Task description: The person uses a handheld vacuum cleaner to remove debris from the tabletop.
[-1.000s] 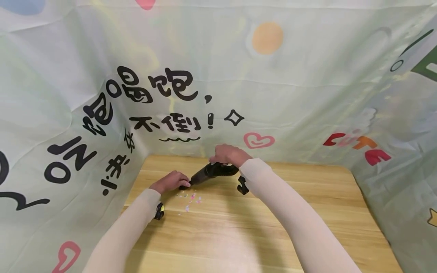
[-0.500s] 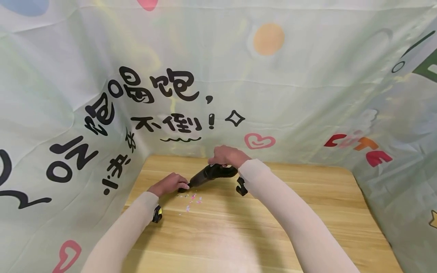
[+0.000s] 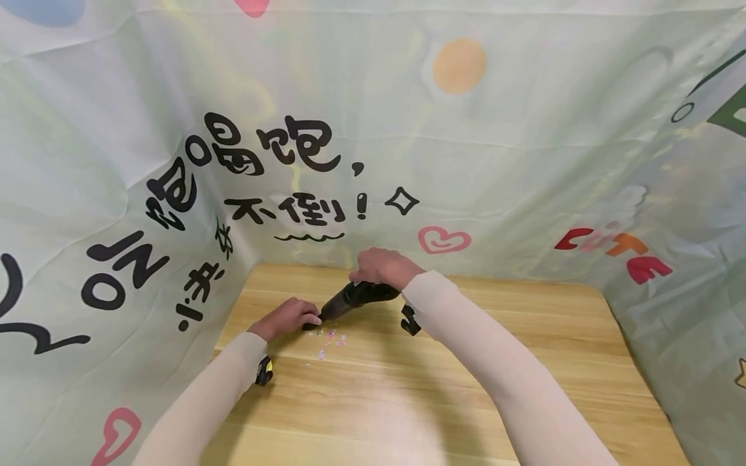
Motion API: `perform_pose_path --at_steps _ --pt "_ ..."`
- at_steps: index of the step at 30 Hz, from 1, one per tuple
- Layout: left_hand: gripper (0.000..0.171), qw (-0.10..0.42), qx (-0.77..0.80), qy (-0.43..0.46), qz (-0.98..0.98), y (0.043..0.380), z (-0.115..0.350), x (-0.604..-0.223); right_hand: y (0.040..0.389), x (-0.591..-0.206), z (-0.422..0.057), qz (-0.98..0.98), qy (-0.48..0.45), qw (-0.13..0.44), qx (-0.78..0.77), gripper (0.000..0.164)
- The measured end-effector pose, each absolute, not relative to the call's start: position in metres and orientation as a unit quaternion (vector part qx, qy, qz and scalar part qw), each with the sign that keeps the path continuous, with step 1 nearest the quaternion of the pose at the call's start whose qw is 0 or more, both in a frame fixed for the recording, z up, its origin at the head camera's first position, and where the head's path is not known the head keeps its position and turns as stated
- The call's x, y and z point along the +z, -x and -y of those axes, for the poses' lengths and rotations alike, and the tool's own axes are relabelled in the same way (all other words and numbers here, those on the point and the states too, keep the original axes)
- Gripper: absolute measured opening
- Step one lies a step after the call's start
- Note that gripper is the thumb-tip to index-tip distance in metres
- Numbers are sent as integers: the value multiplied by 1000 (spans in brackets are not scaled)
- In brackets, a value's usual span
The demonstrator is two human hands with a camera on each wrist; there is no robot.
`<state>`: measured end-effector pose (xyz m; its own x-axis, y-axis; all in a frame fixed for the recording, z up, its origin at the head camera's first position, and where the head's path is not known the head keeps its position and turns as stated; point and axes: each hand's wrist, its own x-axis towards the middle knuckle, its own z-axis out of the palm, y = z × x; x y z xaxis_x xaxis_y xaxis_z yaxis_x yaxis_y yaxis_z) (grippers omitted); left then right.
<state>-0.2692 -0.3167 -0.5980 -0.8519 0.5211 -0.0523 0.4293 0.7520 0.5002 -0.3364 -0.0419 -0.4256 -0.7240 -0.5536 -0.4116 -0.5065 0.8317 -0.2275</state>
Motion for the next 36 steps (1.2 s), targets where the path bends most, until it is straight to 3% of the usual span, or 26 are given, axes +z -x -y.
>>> perform_pose_path --at_steps 18,36 --pt "15 93 305 -227 -920 256 301 -604 324 -410 42 -933 300 197 -1 39" --pt "14 71 316 -234 -917 265 278 -610 325 -407 23 -937 305 167 28 35"
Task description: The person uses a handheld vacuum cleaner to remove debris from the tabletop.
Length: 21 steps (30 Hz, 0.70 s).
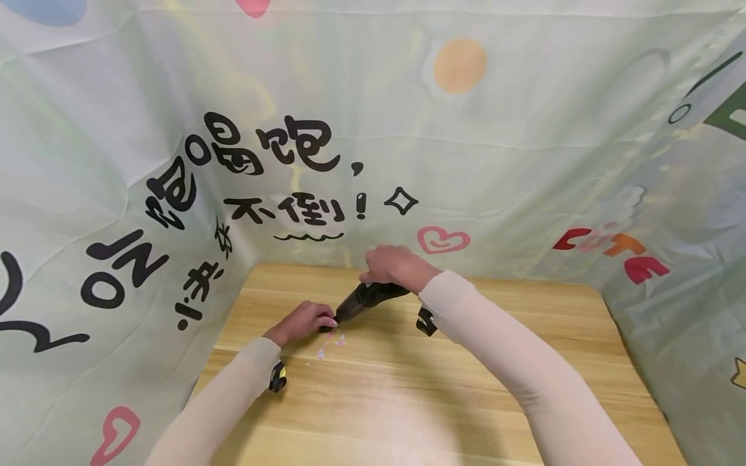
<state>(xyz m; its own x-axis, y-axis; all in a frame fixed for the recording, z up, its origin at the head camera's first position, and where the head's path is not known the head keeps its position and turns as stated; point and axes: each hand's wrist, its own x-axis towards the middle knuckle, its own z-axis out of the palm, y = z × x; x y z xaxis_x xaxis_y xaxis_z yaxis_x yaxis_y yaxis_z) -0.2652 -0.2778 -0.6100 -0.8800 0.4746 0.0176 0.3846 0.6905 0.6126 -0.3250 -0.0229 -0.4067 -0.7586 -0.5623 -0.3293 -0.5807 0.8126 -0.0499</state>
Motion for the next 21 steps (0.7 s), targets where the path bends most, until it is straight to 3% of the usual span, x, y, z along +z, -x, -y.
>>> perform_pose_path --at_steps 14,21 --pt "14 75 316 -231 -917 278 266 -609 332 -407 12 -938 305 163 29 34" --pt "14 89 305 -256 -913 285 260 -604 335 -410 -2 -937 288 197 3 37"
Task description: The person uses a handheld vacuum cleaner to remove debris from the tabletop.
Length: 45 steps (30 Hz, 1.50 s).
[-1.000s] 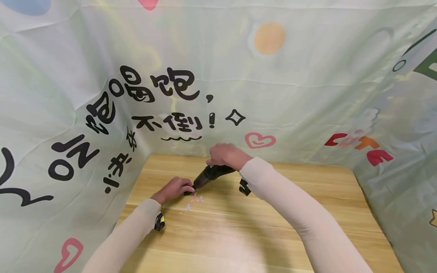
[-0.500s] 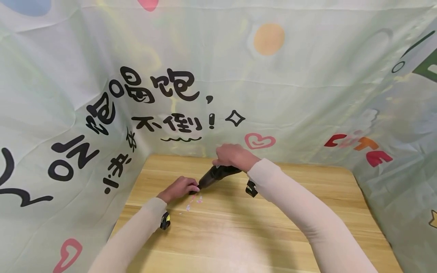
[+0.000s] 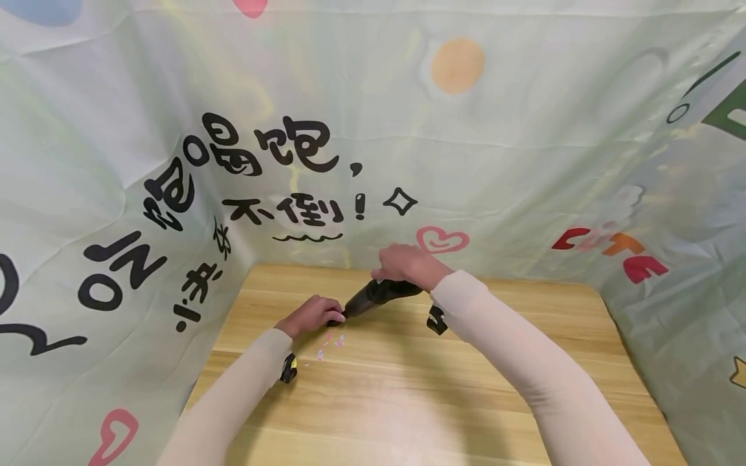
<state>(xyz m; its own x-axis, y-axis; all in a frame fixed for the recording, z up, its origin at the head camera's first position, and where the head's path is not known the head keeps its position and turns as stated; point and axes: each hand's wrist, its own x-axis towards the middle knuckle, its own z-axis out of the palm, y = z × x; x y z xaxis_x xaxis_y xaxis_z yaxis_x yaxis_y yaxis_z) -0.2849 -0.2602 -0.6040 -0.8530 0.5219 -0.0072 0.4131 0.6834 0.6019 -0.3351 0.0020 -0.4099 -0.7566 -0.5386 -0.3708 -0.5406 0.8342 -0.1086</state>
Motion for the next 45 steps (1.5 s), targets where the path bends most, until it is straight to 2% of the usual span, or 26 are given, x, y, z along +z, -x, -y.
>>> perform_pose_path --at_steps 16,21,29,37,45 --pt "19 119 260 -314 -905 289 229 -595 332 -437 -60 -931 252 257 -61 54" --pt "20 146 247 -316 -904 289 220 -596 328 -447 -77 -927 247 267 -88 59" --pt "19 165 239 -341 -894 286 207 -591 316 -457 -100 -920 251 273 -129 61" --pt "19 207 214 -323 -898 284 200 -587 301 -470 -117 -912 246 274 -183 62" --pt "20 214 192 -341 -895 286 199 -580 287 -492 -127 -907 210 270 -245 56"
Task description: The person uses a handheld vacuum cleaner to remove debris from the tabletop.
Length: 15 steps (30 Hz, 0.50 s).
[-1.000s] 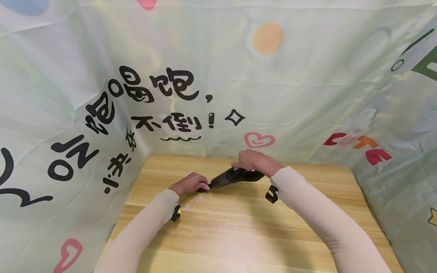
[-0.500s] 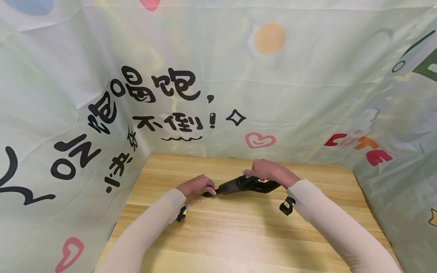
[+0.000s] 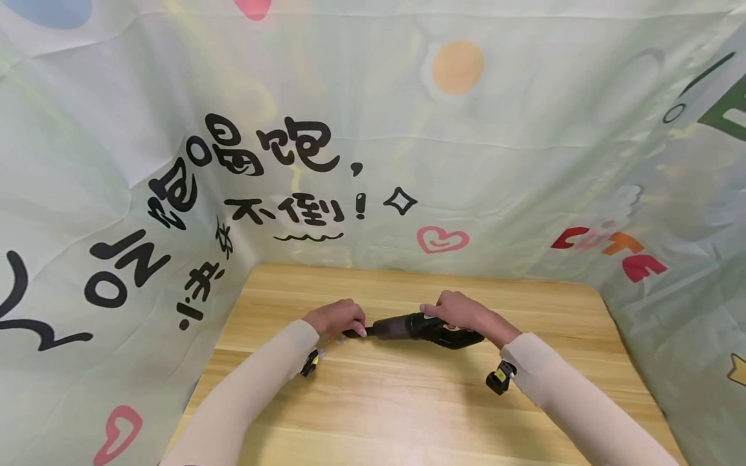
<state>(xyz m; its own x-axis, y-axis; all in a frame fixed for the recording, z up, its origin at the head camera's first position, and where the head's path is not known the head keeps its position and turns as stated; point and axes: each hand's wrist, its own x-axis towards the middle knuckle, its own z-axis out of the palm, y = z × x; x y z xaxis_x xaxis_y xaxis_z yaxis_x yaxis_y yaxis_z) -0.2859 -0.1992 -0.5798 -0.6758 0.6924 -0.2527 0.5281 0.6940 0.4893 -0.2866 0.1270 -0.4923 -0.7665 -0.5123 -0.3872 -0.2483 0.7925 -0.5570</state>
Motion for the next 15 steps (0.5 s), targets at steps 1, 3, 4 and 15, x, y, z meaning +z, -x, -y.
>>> perform_pose_path --at_steps 1,3,4,15 --pt "21 213 187 -342 -896 286 199 -579 285 -496 -128 -907 205 269 -250 57" --pt "21 211 178 -340 -899 287 200 -577 282 -502 -128 -908 201 263 -258 61" --pt "21 212 173 -337 -901 288 200 -576 281 -505 -128 -908 199 260 -262 63" --pt "18 232 157 -310 -909 291 200 -575 277 -514 -127 -905 190 269 -269 64"
